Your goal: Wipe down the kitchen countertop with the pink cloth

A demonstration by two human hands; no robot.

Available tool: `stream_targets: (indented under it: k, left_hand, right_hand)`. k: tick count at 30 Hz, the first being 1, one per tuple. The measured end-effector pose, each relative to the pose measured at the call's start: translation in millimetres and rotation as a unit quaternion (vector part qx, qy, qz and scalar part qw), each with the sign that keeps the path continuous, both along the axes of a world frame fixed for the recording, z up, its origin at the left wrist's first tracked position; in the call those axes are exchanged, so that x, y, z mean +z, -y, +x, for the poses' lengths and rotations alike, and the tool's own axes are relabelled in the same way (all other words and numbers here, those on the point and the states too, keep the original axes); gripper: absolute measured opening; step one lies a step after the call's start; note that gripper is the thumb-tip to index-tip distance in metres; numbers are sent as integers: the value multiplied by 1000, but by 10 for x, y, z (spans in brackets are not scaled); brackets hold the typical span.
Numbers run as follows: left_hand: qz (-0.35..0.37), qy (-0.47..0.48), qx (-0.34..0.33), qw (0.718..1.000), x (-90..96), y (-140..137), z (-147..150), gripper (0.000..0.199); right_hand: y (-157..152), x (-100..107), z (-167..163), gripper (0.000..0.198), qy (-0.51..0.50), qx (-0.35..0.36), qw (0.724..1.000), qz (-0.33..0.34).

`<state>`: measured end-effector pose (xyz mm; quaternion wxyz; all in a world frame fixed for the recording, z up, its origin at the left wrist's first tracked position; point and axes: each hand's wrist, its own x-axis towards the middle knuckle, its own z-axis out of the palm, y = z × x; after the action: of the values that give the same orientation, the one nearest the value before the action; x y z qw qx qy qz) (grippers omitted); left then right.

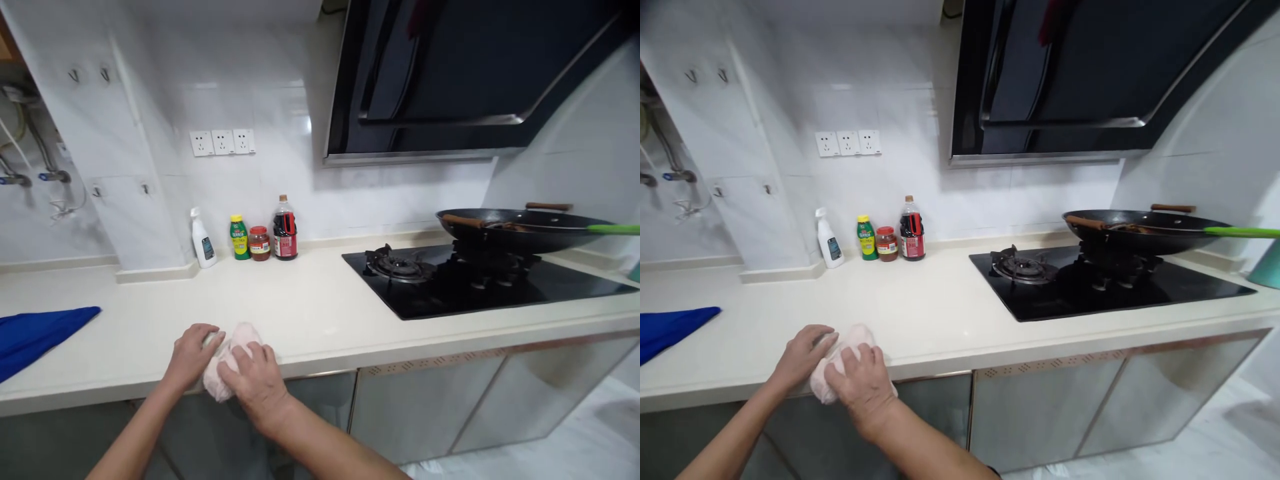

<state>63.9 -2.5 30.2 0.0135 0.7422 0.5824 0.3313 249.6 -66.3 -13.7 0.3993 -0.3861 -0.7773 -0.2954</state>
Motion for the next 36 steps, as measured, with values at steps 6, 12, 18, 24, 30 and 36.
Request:
stream_targets:
  k: [6, 12, 18, 24, 30, 36]
  left_hand:
    - [-2, -76, 20, 997, 58, 64, 29, 42]
    - [-26, -89, 22, 995, 97, 122, 75, 43]
    - [-32, -93, 29, 995, 94, 157, 121, 44]
    - [-43, -75, 19, 996, 107, 177, 202, 45]
    - [-57, -56, 16, 997, 108, 174, 203, 46]
    - [-83, 26, 32, 996, 162, 150, 142, 54]
  right_hand:
    - [145, 56, 853, 29, 6, -7, 999, -42]
    - [331, -158, 2167, 53, 31, -76, 992, -101]
    - [478, -290, 3591, 48, 41, -270, 953, -130]
    - [481, -158, 3759, 46, 89, -283, 942, -156]
    - [376, 84, 2299, 50, 105, -170, 963, -180]
    - [89, 88, 372, 12, 70, -55, 987, -134]
